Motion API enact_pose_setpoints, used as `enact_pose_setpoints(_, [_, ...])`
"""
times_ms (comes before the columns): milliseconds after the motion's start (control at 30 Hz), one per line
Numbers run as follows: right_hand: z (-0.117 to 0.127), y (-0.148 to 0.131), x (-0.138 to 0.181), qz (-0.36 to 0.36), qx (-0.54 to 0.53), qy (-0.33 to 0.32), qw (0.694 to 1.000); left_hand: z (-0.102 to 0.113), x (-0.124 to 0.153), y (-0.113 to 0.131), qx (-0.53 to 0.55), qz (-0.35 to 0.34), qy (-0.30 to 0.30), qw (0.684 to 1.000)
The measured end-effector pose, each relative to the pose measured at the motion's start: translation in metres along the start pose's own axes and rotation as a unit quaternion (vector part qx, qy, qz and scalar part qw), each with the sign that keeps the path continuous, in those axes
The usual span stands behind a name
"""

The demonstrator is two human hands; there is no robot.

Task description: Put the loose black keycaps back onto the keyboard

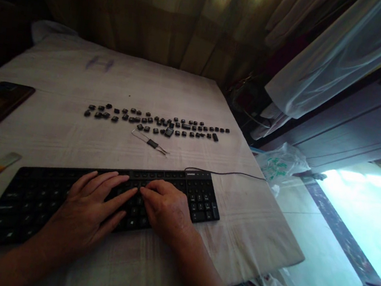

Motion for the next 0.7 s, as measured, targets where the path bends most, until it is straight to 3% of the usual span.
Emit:
enact_pose_setpoints(467, [-0.0011,-0.0028,0.0093,0.004,0.03,0.009,1.0,0.0063,-0.0029,-0.0009,0.0,-0.011,-0.003,1.0])
enact_pose_setpoints(700, [-0.0013,-0.004,0.0047,-0.013,0.021,0.004,1.0,0.0021,-0.0014,-0.0003,-0.002,-0.052,0.011,0.999])
Point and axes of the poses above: each hand's wrist, its own x-axis away from the middle knuckle, its own z-axis out of the back of the hand, y = z × x, the point moved 1 cm from there along -x, towards the middle knuckle, and after that the axes turned 9 degrees about -z, right-handed, at the moved point
